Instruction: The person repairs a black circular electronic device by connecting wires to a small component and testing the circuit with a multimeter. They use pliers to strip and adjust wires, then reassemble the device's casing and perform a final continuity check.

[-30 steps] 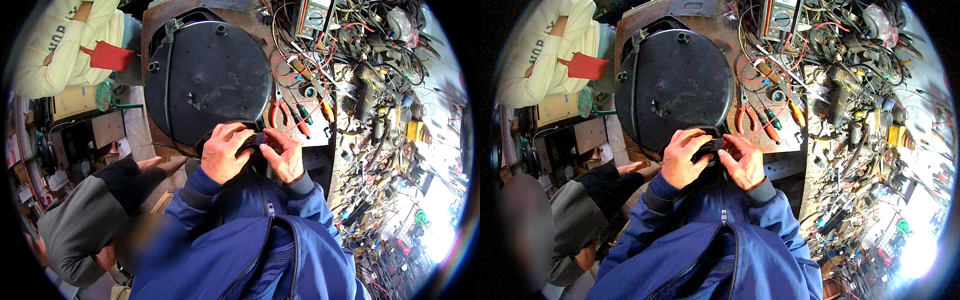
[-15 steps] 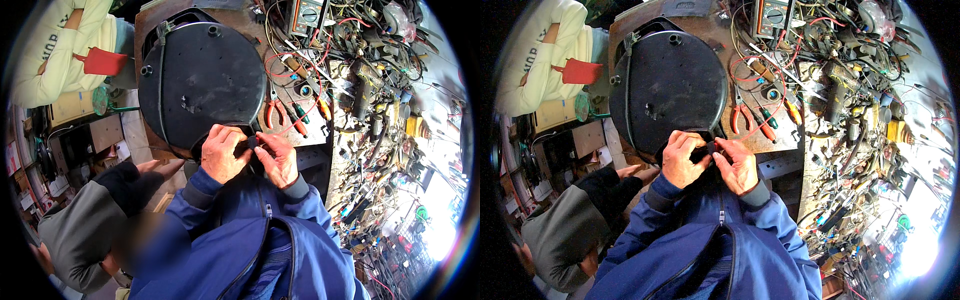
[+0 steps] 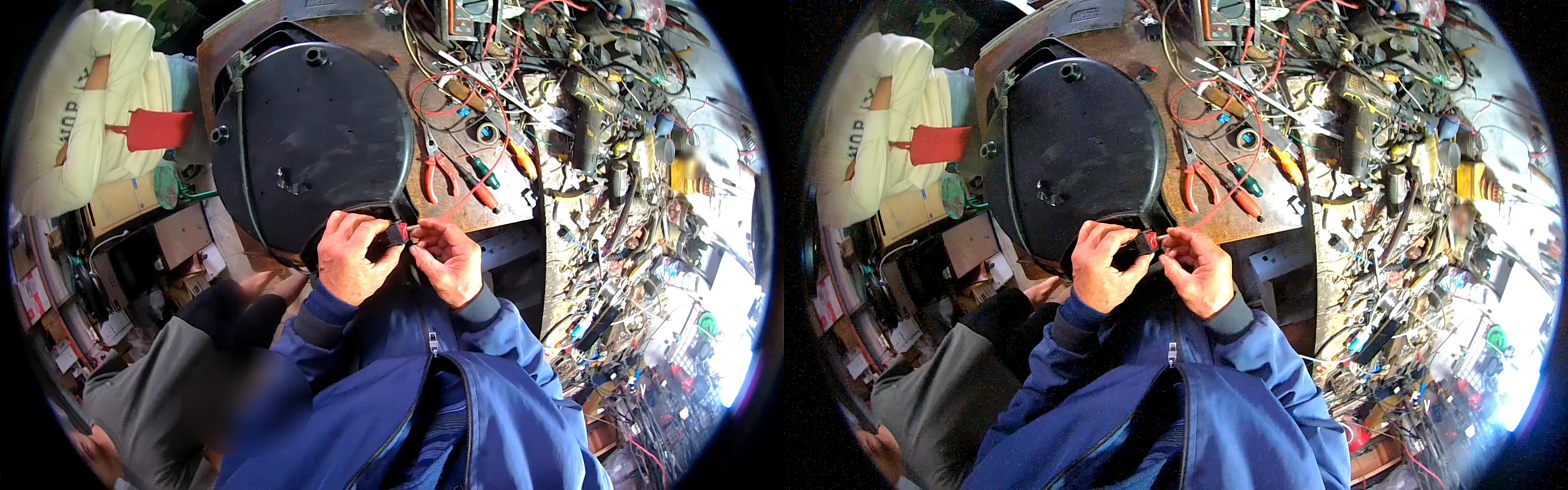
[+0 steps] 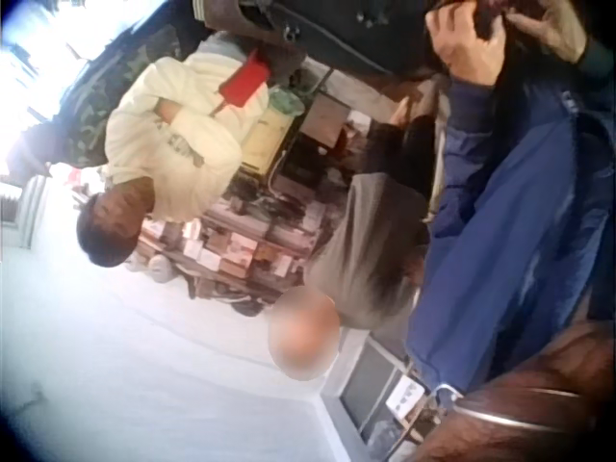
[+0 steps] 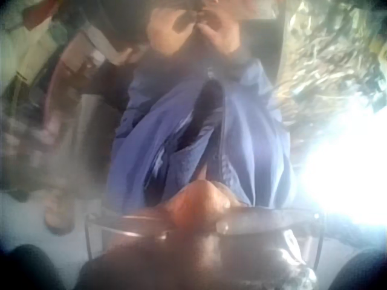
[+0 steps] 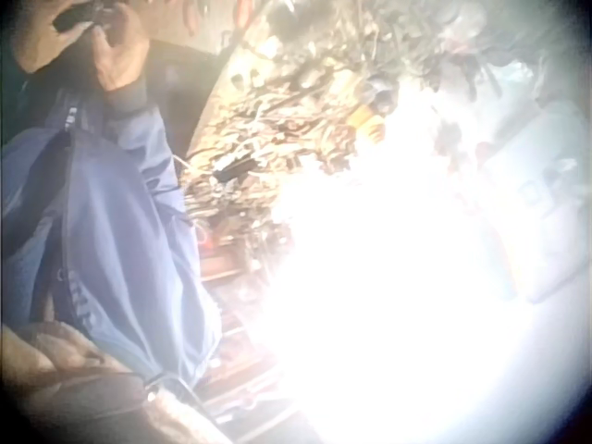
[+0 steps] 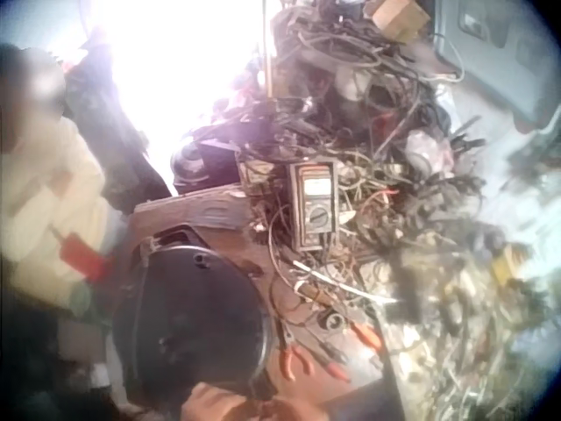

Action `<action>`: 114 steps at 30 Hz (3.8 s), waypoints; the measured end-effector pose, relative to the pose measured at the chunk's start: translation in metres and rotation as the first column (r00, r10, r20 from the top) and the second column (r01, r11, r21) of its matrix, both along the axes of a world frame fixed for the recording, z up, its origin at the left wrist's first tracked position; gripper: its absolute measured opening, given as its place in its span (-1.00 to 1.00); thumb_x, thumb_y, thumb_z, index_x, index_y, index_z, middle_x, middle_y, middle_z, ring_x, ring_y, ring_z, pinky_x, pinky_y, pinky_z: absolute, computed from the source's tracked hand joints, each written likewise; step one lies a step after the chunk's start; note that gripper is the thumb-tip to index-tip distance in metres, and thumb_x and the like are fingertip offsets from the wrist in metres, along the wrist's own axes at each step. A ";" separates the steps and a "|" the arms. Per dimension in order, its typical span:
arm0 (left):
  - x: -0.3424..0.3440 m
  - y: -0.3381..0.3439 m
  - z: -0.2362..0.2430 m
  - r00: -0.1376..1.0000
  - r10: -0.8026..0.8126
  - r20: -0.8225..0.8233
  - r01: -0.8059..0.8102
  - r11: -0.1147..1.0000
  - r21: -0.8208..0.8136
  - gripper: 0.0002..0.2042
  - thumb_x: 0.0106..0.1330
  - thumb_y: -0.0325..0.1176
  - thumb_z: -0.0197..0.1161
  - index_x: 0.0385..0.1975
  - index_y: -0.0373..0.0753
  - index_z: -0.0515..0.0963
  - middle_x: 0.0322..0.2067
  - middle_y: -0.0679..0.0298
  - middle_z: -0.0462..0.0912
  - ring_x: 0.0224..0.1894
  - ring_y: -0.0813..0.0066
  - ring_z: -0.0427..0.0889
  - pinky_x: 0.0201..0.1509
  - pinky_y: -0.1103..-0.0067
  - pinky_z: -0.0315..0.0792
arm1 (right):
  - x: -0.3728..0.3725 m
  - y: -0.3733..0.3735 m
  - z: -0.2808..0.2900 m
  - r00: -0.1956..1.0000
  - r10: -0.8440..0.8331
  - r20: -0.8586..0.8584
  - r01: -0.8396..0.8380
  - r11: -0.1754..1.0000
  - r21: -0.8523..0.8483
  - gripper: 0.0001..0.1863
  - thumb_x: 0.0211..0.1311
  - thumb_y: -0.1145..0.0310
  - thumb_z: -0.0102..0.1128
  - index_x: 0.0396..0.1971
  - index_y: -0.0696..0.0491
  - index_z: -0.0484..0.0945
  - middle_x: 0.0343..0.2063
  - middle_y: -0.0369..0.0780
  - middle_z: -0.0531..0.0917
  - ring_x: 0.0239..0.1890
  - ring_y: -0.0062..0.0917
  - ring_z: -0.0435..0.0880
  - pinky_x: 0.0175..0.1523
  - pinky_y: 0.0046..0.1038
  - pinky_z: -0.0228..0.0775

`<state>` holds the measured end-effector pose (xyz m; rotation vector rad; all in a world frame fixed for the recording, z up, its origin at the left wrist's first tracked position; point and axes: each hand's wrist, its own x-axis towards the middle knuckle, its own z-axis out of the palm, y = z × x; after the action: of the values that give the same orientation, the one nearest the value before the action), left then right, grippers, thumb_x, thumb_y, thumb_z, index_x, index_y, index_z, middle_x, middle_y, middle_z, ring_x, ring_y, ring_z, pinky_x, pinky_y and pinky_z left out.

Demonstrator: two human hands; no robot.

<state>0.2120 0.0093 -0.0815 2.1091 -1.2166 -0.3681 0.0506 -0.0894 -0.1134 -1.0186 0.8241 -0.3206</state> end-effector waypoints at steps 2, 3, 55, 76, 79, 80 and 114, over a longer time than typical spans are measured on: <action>-0.002 0.000 -0.003 1.000 -0.009 0.014 0.010 1.000 -0.025 -0.65 -0.13 -0.45 0.55 -0.27 -0.21 0.64 -0.30 0.20 0.68 -0.21 0.14 0.61 -0.11 0.32 0.53 | -0.006 0.004 -0.004 0.997 -0.024 -0.069 0.024 1.000 -0.008 -0.59 0.20 0.64 0.39 0.06 0.24 0.55 -0.09 -0.20 0.68 -0.13 -0.65 0.65 0.01 -0.57 0.55; -0.002 -0.002 -0.002 1.000 -0.014 0.019 0.014 0.999 -0.032 -0.65 -0.13 -0.46 0.55 -0.27 -0.21 0.63 -0.31 0.20 0.68 -0.23 0.14 0.62 -0.11 0.32 0.53 | -0.011 0.004 -0.007 0.996 0.001 -0.085 0.002 0.999 0.035 -0.60 0.20 0.64 0.38 0.06 0.24 0.55 -0.09 -0.20 0.67 -0.12 -0.65 0.66 0.01 -0.57 0.55; -0.014 -0.011 -0.004 0.999 0.026 0.032 -0.028 0.998 0.059 -0.63 -0.13 -0.52 0.51 -0.26 -0.24 0.57 -0.27 0.16 0.64 -0.21 0.08 0.58 -0.11 0.29 0.50 | 0.019 -0.009 0.012 0.979 -0.031 -0.203 -0.074 0.869 -0.490 -0.62 0.04 0.24 0.55 -0.20 0.17 0.73 -0.26 -0.06 0.72 -0.16 -0.18 0.70 -0.03 -0.28 0.53; -0.014 -0.019 0.000 1.000 -0.010 0.017 0.008 0.995 0.096 -0.64 -0.10 -0.50 0.53 -0.24 -0.26 0.61 -0.27 0.16 0.66 -0.20 0.08 0.59 -0.12 0.29 0.51 | 0.023 -0.013 0.013 0.963 0.004 -0.269 -0.112 0.917 -0.384 -0.67 0.14 0.35 0.43 -0.13 0.19 0.68 -0.22 -0.03 0.71 -0.18 -0.21 0.73 -0.03 -0.28 0.57; -0.013 -0.022 0.002 1.000 -0.007 0.006 0.006 0.995 0.096 -0.66 -0.11 -0.52 0.53 -0.27 -0.26 0.62 -0.29 0.14 0.67 -0.21 0.06 0.61 -0.12 0.30 0.52 | 0.024 -0.008 0.008 0.965 -0.051 -0.258 -0.036 0.946 -0.321 -0.64 0.15 0.33 0.41 -0.09 0.18 0.68 -0.18 0.00 0.72 -0.15 -0.21 0.74 -0.01 -0.31 0.57; -0.013 -0.022 0.003 1.000 -0.001 0.006 0.000 0.995 0.096 -0.66 -0.11 -0.51 0.53 -0.26 -0.26 0.63 -0.28 0.14 0.68 -0.20 0.06 0.61 -0.11 0.29 0.52 | 0.024 -0.008 0.008 0.962 -0.059 -0.268 -0.005 0.972 -0.233 -0.63 0.15 0.33 0.41 -0.07 0.19 0.68 -0.17 0.01 0.72 -0.14 -0.21 0.74 0.01 -0.31 0.56; 0.034 0.075 0.004 0.957 0.281 0.075 -0.281 0.960 -0.016 -0.60 0.23 -0.53 0.22 0.10 -0.31 0.60 0.24 0.01 0.53 0.31 -0.02 0.44 0.41 0.25 0.29 | 0.028 -0.015 -0.009 0.969 0.114 -0.220 -0.142 0.983 -0.115 -0.65 0.16 0.49 0.48 -0.06 0.27 0.65 -0.22 -0.18 0.77 -0.15 -0.56 0.73 0.02 -0.50 0.58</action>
<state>0.2461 0.0845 -0.0779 2.2699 -0.9378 -0.1563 0.0784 -0.1044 -0.1221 -1.2377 0.9343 -0.1571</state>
